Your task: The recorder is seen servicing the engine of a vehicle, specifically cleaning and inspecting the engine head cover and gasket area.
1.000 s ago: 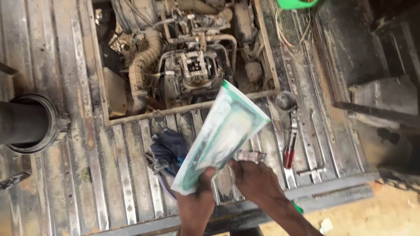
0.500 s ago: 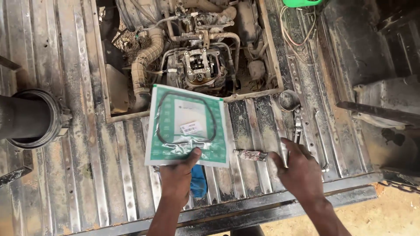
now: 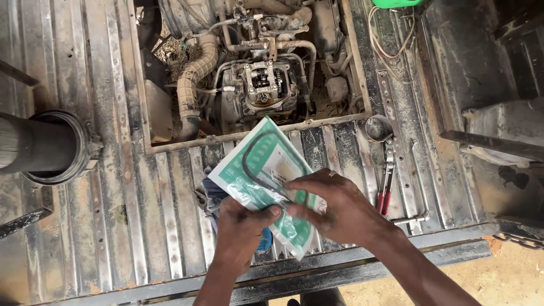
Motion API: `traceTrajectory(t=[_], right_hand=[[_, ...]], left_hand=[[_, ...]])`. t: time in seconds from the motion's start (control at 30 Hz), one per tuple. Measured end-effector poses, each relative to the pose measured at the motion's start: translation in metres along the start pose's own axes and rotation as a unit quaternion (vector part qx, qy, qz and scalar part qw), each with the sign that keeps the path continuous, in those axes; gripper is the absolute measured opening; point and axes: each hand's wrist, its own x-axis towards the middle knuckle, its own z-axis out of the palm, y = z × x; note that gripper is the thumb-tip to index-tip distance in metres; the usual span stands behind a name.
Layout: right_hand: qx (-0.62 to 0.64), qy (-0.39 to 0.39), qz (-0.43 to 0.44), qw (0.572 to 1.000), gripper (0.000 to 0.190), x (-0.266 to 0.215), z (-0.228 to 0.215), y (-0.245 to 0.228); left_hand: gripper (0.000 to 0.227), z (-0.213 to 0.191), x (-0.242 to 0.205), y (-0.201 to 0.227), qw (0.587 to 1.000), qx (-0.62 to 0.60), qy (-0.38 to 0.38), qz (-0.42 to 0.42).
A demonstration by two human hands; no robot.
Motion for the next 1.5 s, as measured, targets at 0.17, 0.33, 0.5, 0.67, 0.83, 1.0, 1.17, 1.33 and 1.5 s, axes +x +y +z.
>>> traceTrajectory(t=[0.17,0.33,0.5,0.67,0.83,1.0,1.17,1.33,1.5], right_hand=[[0.018,0.018,-0.073,0.997,0.038,-0.007,0.010,0.006],[-0.179,0.092,-0.176,0.964,0.016,-0.007,0.029,0.042],[-0.170,0.145,-0.003,0.975,0.026,-0.011,-0.004,0.069],[-0.093,0.224,0.018,0.970,0.027,-0.018,-0.012,0.047],[-0.077,-0.103,0.357,0.925,0.032,-0.015,-0.012,0.000],[0.140,-0.013,0.115,0.983,0.020,-0.018,0.011,-0.011],[0.183,-0.025,0.127,0.975,0.019,-0.022,0.021,-0.023],[0.238,0.045,0.161,0.957,0.010,-0.033,0.035,-0.007],[0.162,0.110,0.103,0.975,0.012,-0.036,0.026,-0.004]], left_hand=[[0.024,0.002,0.000,0.005,0.999,-0.028,-0.017,-0.036],[0.026,0.016,-0.007,0.029,0.968,0.238,0.005,-0.072],[0.043,-0.031,-0.015,0.016,0.967,0.205,0.111,-0.102],[0.041,-0.054,-0.021,-0.001,0.989,0.025,0.142,-0.032],[0.052,-0.008,-0.043,0.027,0.961,0.221,0.094,-0.134],[0.052,0.007,-0.029,0.013,0.976,0.148,0.132,-0.086],[0.041,0.012,-0.024,0.017,0.973,-0.008,0.173,-0.155],[0.021,0.008,-0.024,0.001,0.993,-0.051,0.071,-0.075],[0.016,0.012,-0.025,-0.003,0.996,-0.039,0.066,-0.049]])
